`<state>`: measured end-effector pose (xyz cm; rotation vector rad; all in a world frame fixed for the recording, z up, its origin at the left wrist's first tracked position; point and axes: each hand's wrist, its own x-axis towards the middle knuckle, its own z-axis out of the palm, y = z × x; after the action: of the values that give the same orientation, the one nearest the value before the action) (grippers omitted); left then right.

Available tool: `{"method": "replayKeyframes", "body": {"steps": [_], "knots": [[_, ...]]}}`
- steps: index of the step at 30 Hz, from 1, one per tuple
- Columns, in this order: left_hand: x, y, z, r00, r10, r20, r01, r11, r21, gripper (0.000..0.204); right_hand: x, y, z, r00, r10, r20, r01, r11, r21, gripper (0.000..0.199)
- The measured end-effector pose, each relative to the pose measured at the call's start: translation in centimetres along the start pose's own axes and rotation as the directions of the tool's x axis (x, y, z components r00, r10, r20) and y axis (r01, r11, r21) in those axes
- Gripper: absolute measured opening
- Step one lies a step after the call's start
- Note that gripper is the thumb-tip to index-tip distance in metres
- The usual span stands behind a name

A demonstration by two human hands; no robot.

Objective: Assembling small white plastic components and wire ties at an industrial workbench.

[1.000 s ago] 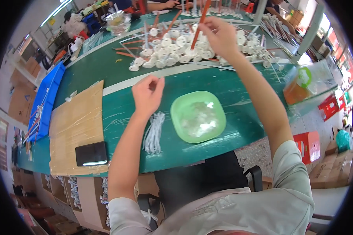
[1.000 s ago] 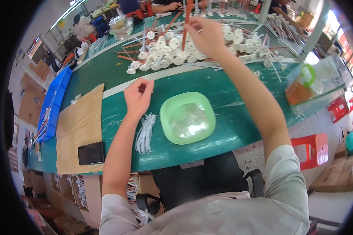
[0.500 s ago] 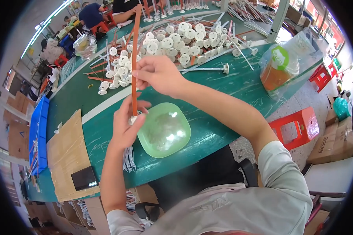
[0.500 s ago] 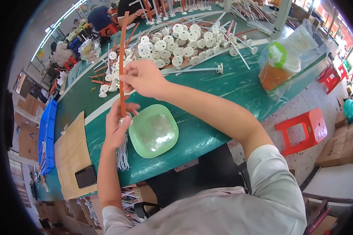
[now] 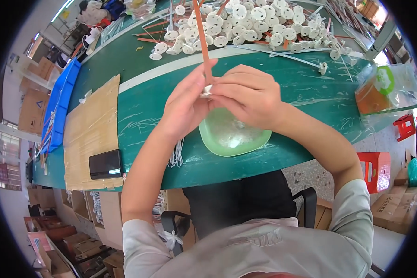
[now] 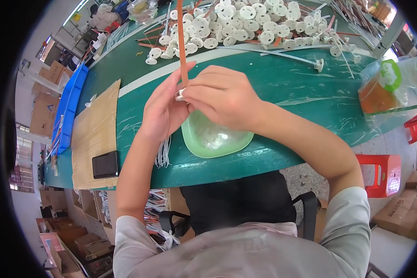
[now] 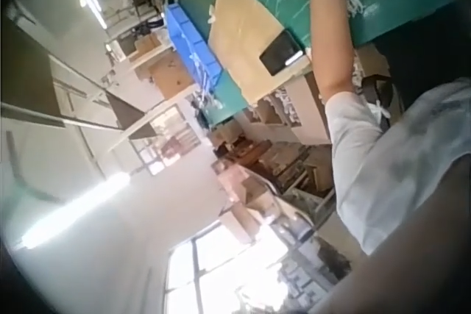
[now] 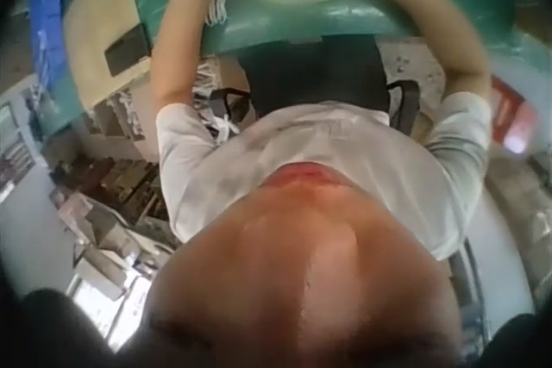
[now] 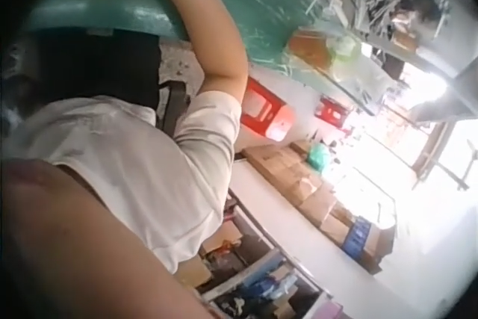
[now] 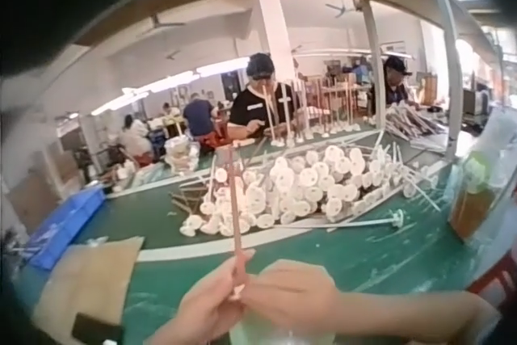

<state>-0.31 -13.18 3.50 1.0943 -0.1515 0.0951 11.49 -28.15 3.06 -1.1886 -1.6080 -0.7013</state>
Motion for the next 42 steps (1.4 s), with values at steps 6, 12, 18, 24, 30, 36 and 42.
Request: {"method": "replayKeyframes", "body": {"steps": [6, 12, 18, 24, 30, 36, 42], "knots": [[0.0, 0.8, -1.0, 0.998, -0.015, 0.067, 0.011, 0.998, 0.057, 0.048, -0.4, 0.2, -0.9, 0.958, 0.286, -0.010, -0.284, 0.955, 0.083, 0.027], [0.1, 0.0, -1.2, 0.995, 0.000, -0.099, 0.018, 0.985, 0.174, 0.044, -0.8, 0.6, -0.7, 0.993, 0.105, 0.047, -0.096, 0.981, -0.167, 0.032], [0.0, -0.8, -0.7, 0.987, 0.092, -0.128, -0.050, 0.955, 0.294, 0.043, -0.6, 0.7, -0.9, 0.999, 0.008, 0.044, -0.004, 0.997, -0.080, 0.034], [-0.2, 0.0, -0.2, 0.993, 0.101, -0.061, -0.076, 0.946, 0.314, 0.047, -0.3, 0.2, -0.8, 0.999, -0.039, -0.024, 0.034, 0.984, -0.174, 0.027], [-0.4, -0.7, -0.3, 0.995, 0.096, 0.035, -0.098, 0.992, 0.084, 0.038, 0.1, -0.7, -0.7, 0.996, 0.017, -0.091, -0.033, 0.982, -0.186, 0.028], [-0.1, -0.7, -1.1, 0.995, 0.087, 0.047, -0.090, 0.994, 0.055, 0.036, 0.3, 0.2, -1.4, 0.988, 0.152, 0.029, -0.149, 0.986, -0.071, 0.023], [0.1, -0.9, -0.9, 0.993, 0.107, 0.046, -0.111, 0.988, 0.106, 0.036, 0.4, 0.5, -2.0, 0.979, 0.169, 0.113, -0.166, 0.986, -0.031, 0.021]]}}
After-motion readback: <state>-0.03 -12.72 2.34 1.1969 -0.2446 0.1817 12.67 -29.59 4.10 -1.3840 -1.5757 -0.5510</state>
